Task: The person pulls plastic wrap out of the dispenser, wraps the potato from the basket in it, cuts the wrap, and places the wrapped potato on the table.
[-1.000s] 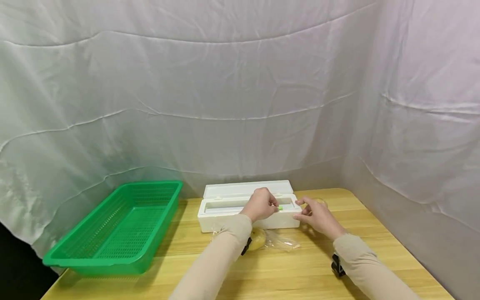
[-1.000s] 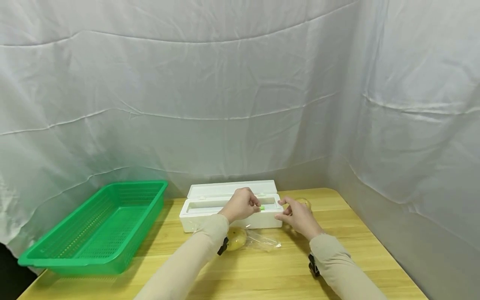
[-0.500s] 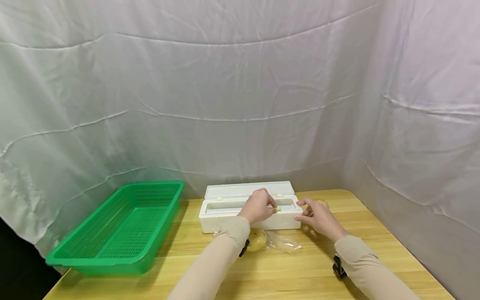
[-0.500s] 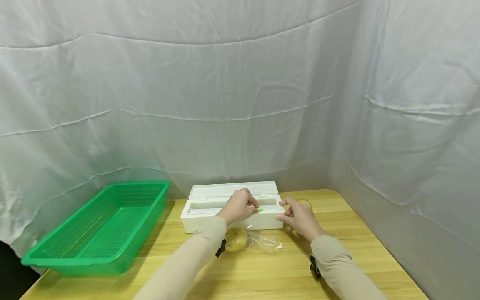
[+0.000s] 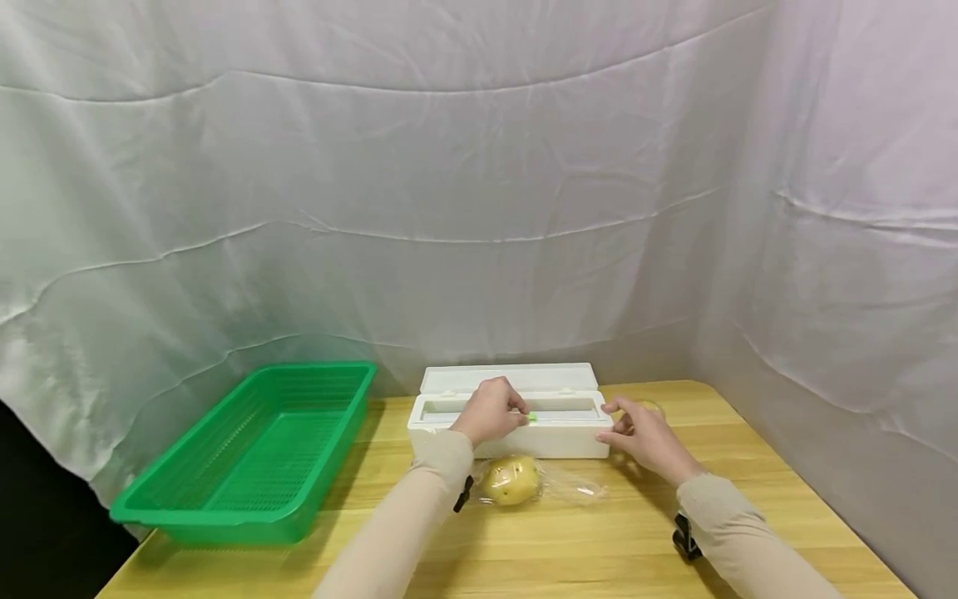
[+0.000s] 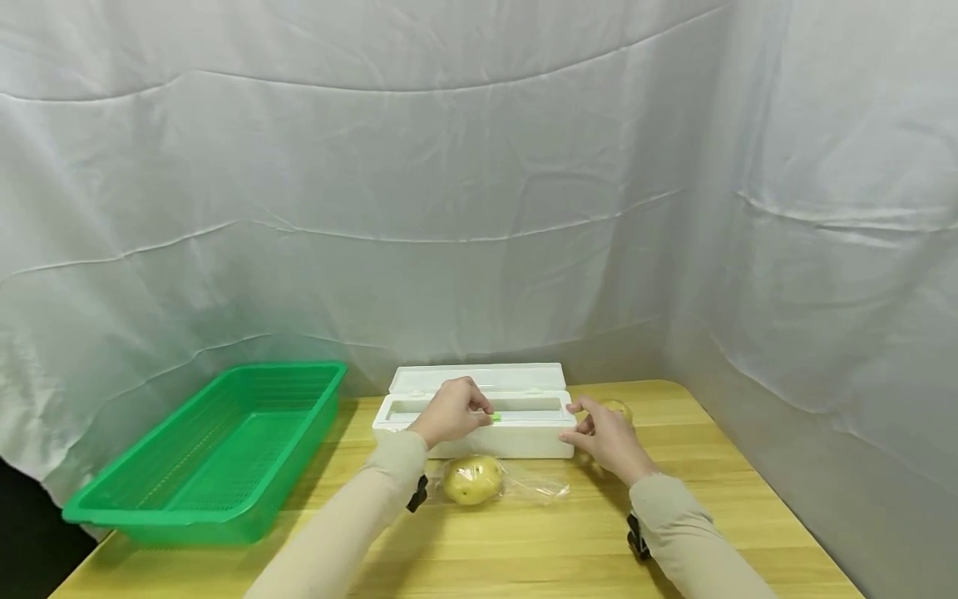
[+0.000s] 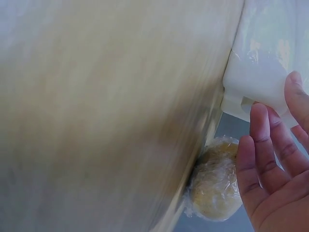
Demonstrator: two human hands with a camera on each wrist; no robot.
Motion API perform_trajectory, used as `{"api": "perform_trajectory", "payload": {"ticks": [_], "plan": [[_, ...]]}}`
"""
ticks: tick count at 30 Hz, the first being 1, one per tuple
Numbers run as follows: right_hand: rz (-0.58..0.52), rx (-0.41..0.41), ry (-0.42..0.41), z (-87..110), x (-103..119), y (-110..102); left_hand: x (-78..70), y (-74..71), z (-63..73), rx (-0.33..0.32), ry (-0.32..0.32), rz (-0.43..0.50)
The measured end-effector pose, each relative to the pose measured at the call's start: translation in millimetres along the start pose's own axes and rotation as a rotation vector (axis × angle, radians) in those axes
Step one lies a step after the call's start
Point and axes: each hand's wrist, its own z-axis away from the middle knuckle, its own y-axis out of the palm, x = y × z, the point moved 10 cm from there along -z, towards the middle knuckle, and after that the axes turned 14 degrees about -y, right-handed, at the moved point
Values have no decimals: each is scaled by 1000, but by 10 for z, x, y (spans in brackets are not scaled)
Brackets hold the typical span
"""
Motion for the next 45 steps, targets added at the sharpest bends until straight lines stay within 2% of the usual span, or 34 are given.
{"api": "perform_trajectory", "payload": {"ticks": [5,9,15,24,31,41,45], "plan": [[18,12,-4,25,-22,-17,194,-63,28,14,-13,36],[16,21,-2,30,-22,8,273,-63,39,20,-25,53],[17,18,-12,-4,4,20,297,-95,37,20,-16,58],[1,-2,-40,-19,10,6,313,-104,29,43,-38,96],[18,3,-17,-6,-22,13,329,-120,51,51,-34,109],[11,3,-29,-5,-9,13,406,-188,88,36,-18,106],[8,6,-40,1,2,14,494,-262,110,1,-12,85]]}}
